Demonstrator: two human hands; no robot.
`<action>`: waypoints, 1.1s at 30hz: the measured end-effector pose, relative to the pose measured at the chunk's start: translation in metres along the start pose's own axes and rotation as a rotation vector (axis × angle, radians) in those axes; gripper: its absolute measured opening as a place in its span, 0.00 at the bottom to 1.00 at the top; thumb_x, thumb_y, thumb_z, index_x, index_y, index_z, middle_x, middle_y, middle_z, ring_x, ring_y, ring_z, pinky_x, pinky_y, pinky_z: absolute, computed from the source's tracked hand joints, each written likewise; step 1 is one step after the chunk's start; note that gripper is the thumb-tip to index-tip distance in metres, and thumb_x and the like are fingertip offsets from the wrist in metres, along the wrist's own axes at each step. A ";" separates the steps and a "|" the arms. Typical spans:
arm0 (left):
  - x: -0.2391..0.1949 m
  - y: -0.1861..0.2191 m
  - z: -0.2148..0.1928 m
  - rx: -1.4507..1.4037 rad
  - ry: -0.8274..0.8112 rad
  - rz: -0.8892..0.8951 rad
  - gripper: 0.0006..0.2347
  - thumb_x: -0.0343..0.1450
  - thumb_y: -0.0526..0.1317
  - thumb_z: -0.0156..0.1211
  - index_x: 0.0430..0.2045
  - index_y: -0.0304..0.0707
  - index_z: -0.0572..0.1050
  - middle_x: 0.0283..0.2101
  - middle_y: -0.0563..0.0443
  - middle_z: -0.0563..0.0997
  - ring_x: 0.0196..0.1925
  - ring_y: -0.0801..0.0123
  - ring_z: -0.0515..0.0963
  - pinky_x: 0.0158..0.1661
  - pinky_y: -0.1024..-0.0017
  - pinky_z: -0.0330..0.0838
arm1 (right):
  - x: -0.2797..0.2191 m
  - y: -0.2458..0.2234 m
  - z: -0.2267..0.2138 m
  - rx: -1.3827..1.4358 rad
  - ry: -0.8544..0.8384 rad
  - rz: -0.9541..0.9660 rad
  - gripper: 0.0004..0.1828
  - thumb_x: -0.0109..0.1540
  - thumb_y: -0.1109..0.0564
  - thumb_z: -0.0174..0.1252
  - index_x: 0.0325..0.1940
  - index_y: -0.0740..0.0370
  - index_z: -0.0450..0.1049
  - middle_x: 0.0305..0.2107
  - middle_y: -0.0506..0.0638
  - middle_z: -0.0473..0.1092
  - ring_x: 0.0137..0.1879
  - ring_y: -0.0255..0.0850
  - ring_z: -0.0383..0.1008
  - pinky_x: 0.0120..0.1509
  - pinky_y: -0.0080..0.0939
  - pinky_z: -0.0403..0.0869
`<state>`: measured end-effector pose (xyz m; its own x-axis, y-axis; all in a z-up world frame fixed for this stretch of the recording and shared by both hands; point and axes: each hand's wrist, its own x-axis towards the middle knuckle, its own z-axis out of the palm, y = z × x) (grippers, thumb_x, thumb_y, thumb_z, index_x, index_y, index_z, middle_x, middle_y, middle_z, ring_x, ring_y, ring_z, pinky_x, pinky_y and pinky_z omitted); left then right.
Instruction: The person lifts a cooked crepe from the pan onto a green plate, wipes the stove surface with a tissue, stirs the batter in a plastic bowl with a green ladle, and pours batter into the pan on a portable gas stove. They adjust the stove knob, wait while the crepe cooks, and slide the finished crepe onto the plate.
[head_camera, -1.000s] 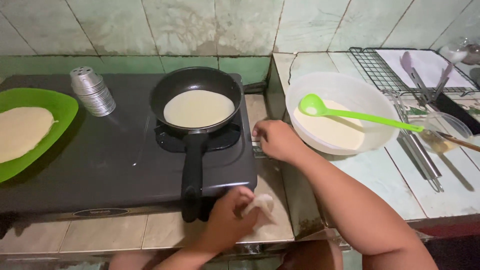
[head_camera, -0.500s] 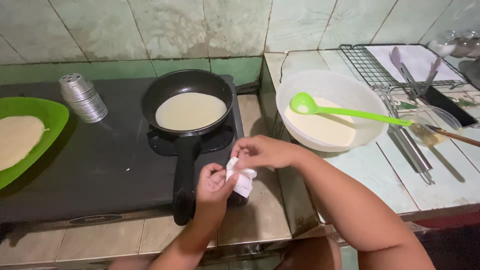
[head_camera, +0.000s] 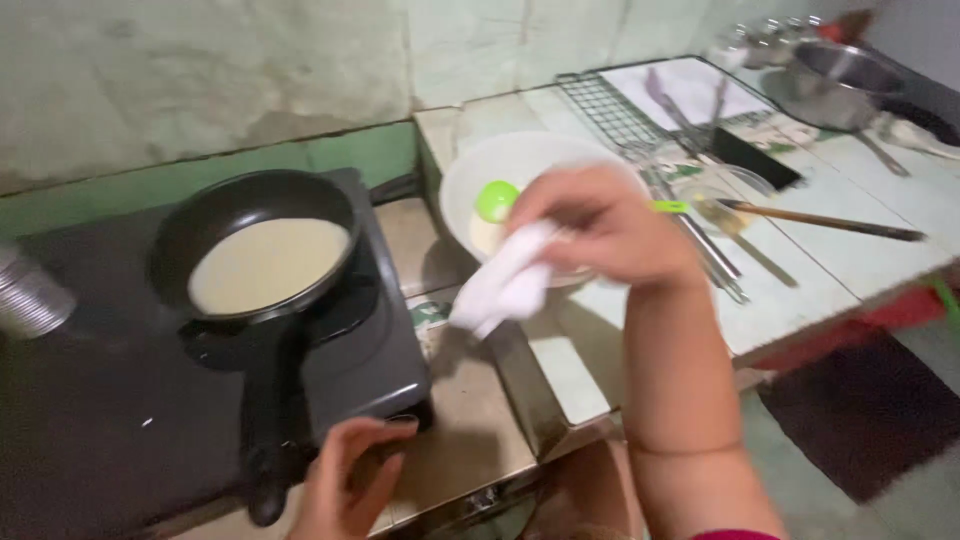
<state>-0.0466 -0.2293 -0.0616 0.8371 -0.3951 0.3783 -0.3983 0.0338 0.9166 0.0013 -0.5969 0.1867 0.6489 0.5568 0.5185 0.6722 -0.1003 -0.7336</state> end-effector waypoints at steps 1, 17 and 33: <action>-0.009 -0.015 -0.009 0.038 -0.032 -0.036 0.16 0.67 0.25 0.61 0.48 0.32 0.69 0.49 0.40 0.84 0.56 0.61 0.83 0.58 0.64 0.72 | -0.017 -0.007 -0.021 0.104 0.185 -0.178 0.13 0.65 0.58 0.65 0.51 0.66 0.75 0.45 0.55 0.77 0.45 0.37 0.79 0.50 0.37 0.78; -0.014 -0.058 -0.004 0.270 0.069 -0.146 0.06 0.69 0.27 0.62 0.35 0.35 0.81 0.30 0.46 0.79 0.24 0.76 0.77 0.29 0.78 0.72 | -0.137 0.084 -0.157 -0.865 1.087 0.877 0.11 0.54 0.58 0.75 0.36 0.64 0.81 0.26 0.49 0.77 0.32 0.34 0.77 0.38 0.36 0.73; -0.024 -0.085 -0.009 0.178 0.072 0.008 0.04 0.68 0.29 0.61 0.34 0.37 0.77 0.35 0.47 0.89 0.24 0.82 0.78 0.28 0.79 0.74 | -0.115 0.134 -0.153 -0.618 0.780 1.023 0.13 0.48 0.62 0.77 0.29 0.65 0.78 0.25 0.49 0.77 0.29 0.35 0.73 0.35 0.38 0.73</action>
<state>-0.0289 -0.2142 -0.1474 0.8559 -0.3285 0.3995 -0.4597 -0.1290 0.8787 0.0712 -0.8003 0.0954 0.8255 -0.5467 0.1403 -0.2904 -0.6246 -0.7250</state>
